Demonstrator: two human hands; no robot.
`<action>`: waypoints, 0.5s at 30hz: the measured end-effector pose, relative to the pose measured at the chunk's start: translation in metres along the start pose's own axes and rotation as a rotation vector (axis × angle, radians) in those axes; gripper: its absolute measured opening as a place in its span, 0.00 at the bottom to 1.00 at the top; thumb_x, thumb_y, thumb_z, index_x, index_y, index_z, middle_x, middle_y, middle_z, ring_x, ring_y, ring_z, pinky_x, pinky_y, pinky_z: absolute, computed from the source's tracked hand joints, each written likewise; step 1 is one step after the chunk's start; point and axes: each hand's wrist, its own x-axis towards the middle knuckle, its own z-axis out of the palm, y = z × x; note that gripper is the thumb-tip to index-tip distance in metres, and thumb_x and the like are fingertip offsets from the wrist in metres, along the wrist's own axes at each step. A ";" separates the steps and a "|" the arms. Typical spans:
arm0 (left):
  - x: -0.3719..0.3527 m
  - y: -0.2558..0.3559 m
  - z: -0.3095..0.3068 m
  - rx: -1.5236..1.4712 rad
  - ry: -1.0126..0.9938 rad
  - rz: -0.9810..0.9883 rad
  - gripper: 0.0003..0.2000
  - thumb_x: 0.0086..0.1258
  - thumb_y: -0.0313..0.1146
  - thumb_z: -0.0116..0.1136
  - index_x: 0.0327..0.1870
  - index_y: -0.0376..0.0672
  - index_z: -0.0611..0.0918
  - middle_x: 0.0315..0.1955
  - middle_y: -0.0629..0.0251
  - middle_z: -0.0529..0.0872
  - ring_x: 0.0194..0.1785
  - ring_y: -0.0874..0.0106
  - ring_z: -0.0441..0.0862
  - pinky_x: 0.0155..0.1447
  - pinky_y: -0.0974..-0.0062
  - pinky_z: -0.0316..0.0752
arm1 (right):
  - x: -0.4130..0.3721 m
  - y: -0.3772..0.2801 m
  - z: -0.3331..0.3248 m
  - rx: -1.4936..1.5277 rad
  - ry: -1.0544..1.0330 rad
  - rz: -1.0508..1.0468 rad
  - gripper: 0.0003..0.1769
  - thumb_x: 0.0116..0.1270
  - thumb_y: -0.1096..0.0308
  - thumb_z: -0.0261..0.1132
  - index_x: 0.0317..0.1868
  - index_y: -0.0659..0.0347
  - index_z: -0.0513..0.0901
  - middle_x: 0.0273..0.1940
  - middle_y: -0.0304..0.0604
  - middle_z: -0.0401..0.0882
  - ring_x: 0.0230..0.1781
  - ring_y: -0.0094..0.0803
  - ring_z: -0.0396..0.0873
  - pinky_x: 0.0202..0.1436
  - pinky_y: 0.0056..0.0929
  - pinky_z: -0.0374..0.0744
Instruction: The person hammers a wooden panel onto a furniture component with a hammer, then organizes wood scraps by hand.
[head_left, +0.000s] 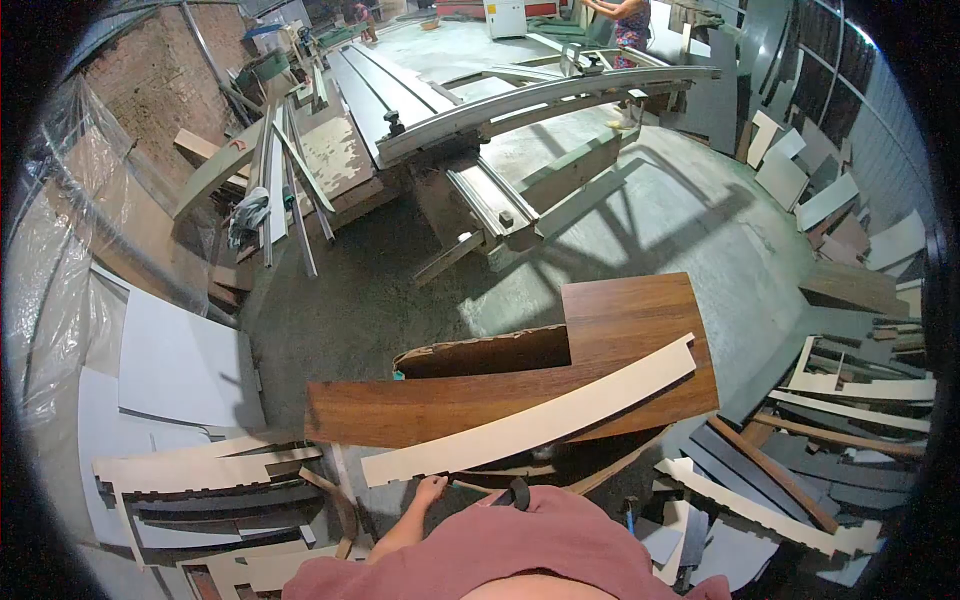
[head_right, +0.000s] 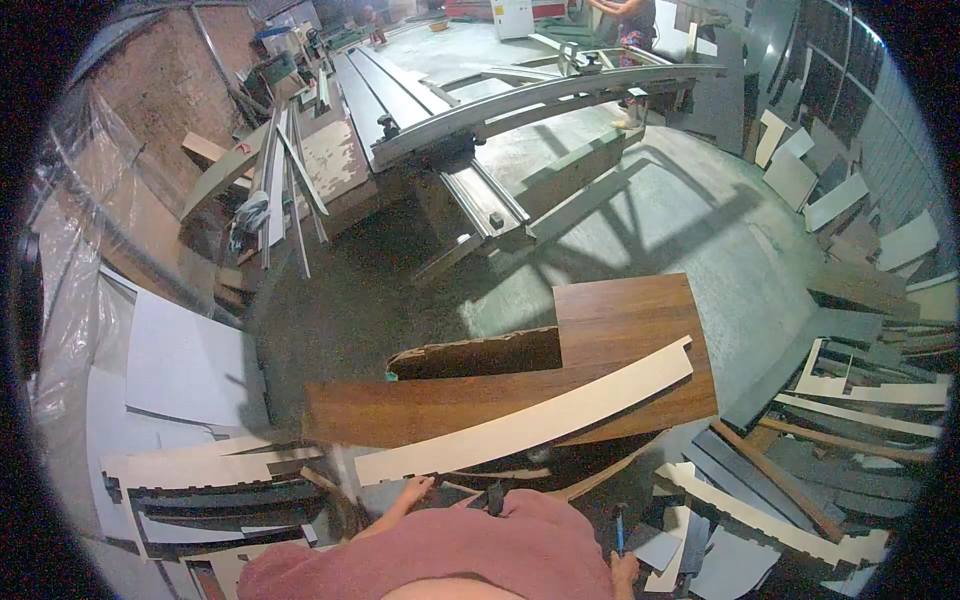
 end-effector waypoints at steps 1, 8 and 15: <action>0.006 -0.001 0.001 0.002 -0.024 0.006 0.21 0.65 0.49 0.50 0.36 0.37 0.83 0.28 0.56 0.84 0.33 0.65 0.82 0.40 0.68 0.74 | -0.002 0.000 -0.002 0.000 -0.002 0.009 0.25 0.54 0.47 0.64 0.36 0.64 0.78 0.36 0.57 0.79 0.41 0.53 0.77 0.43 0.47 0.75; 0.003 0.010 0.004 -0.043 -0.026 0.066 0.20 0.64 0.50 0.51 0.38 0.39 0.83 0.29 0.56 0.84 0.34 0.66 0.83 0.39 0.69 0.75 | -0.025 -0.006 -0.022 -0.010 -0.026 0.026 0.25 0.54 0.47 0.64 0.37 0.64 0.79 0.36 0.56 0.79 0.41 0.53 0.78 0.44 0.47 0.75; -0.007 0.021 0.002 -0.090 -0.050 0.041 0.20 0.63 0.49 0.52 0.36 0.37 0.82 0.26 0.57 0.83 0.30 0.68 0.81 0.37 0.70 0.74 | 0.003 0.016 0.018 -0.012 -0.020 0.020 0.25 0.52 0.47 0.66 0.36 0.63 0.79 0.35 0.55 0.80 0.40 0.52 0.78 0.43 0.47 0.75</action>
